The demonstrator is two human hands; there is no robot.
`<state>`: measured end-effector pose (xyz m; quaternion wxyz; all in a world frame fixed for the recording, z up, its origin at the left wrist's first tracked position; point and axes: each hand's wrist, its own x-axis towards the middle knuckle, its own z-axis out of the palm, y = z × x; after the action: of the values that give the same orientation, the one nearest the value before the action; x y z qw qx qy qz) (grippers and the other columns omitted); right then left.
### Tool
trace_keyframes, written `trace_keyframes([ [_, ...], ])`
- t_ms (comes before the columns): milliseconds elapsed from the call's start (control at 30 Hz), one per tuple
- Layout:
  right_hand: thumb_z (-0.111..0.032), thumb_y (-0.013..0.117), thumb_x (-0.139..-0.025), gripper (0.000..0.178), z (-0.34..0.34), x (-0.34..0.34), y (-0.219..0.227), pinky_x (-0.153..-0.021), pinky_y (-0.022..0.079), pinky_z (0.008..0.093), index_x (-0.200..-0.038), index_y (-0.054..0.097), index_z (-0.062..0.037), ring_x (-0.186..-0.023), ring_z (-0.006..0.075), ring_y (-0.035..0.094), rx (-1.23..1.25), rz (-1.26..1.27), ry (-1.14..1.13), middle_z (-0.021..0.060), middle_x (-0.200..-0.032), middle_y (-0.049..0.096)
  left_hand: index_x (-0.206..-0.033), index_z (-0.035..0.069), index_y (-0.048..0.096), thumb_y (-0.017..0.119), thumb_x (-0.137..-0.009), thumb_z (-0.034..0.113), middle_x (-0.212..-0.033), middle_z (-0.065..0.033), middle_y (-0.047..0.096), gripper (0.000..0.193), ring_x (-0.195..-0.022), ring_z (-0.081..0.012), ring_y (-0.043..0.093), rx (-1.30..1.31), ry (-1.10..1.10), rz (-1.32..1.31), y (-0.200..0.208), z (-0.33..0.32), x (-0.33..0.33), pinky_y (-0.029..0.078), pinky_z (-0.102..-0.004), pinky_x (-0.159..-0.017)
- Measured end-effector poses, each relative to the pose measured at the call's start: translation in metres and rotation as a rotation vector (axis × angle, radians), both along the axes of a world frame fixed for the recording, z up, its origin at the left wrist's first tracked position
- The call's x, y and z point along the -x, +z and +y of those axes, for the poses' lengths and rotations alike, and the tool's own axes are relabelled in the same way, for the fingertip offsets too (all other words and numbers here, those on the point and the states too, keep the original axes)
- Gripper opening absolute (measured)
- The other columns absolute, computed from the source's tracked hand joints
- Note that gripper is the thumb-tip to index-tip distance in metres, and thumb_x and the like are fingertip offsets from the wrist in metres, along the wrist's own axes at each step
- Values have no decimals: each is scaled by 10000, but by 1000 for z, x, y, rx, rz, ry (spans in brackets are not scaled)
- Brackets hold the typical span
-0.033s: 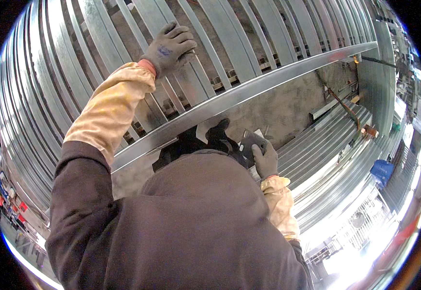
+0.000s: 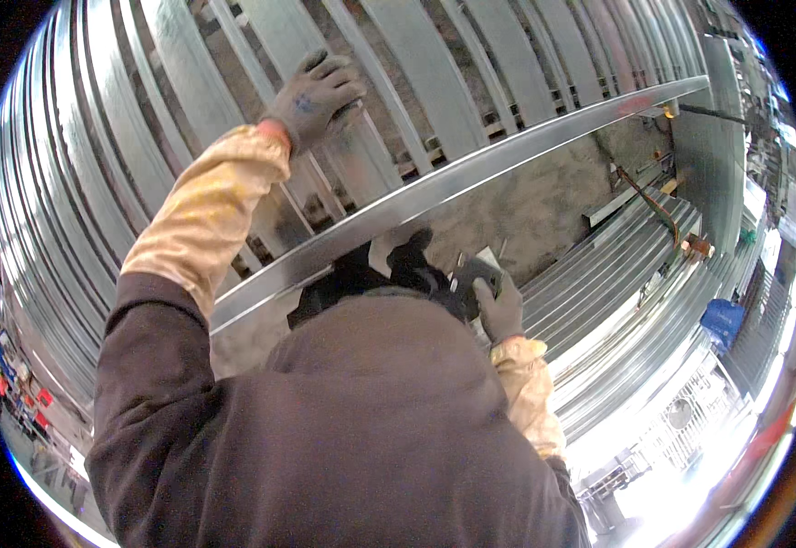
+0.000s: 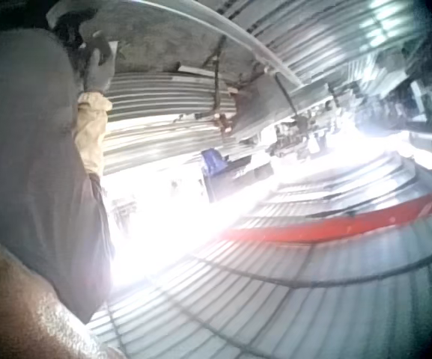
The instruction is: The person positions a long metal bar onto a slatted metal frame, aligns it, and then uses a handheld welding tool to weld the bar to the frame. The person repeats this process for multiple bars, creating a series of welded joints.
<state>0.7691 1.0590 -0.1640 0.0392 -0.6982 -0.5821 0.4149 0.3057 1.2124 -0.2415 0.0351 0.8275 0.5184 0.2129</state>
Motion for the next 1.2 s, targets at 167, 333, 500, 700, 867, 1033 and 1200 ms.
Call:
trace_keyframes([
  [167, -317, 708, -944, 431, -9, -9, 8, -853, 534, 384, -1227, 666, 4, -949, 247, 703, 9, -86, -90, 155, -1044, 745, -1408, 175, 568, 724, -890, 331, -1491, -92, 517, 563, -1423, -325, 446, 31, 38, 69, 7, -24, 10, 295, -527, -1233],
  [333, -287, 707, -946, 408, -29, -37, -10, -762, 520, 343, -1220, 662, 12, -830, 177, 649, 68, 34, -292, 115, -976, 729, -1475, 158, 517, 725, -888, 291, -1543, -134, 464, 637, -1443, -373, 416, 145, 59, 60, 22, -65, 37, 329, -518, -1218],
  [500, -257, 700, -959, 325, -30, -42, -17, -591, 440, 269, -1169, 672, -11, -667, 72, 522, -131, 51, -275, -19, -791, 602, -1439, 133, 542, 745, -870, 275, -1499, -135, 496, 621, -1366, -382, 489, 205, 160, 71, 39, -49, 22, 395, -521, -1149],
  [700, -237, 670, -949, 389, -1, -36, -20, -894, 521, 380, -1239, 650, 22, -976, 234, 684, 63, 96, -302, 159, -1093, 737, -1219, 137, 652, 735, -870, 267, -1293, -84, 627, 381, -1274, -320, 561, 60, -17, -21, 46, 30, -46, 390, -527, -1139],
  [867, -247, 677, -949, 387, 13, -32, -7, -912, 518, 373, -1225, 653, 23, -987, 246, 689, 62, 136, -319, 160, -1090, 738, -1053, 155, 690, 718, -880, 303, -1142, -50, 659, 229, -1221, -278, 582, 125, -59, 73, 30, 47, -47, 335, -533, -1178],
  [1033, -262, 701, -953, 386, 1, -72, -20, -701, 512, 324, -1209, 643, 22, -752, 136, 603, -111, 59, -302, 52, -864, 681, -1015, 137, 703, 733, -869, 281, -1082, -64, 678, 208, -1116, -297, 621, 139, -55, 115, 36, 61, -60, 383, -523, -1139],
  [1200, -259, 689, -940, 376, 4, -130, -46, -837, 525, 363, -1202, 657, 8, -923, 193, 669, 21, 28, -381, 131, -1024, 735, -1033, 118, 707, 734, -870, 252, -1046, -85, 684, 212, -1056, -325, 640, -29, -47, -72, 56, 102, -121, 432, -511, -1083],
])
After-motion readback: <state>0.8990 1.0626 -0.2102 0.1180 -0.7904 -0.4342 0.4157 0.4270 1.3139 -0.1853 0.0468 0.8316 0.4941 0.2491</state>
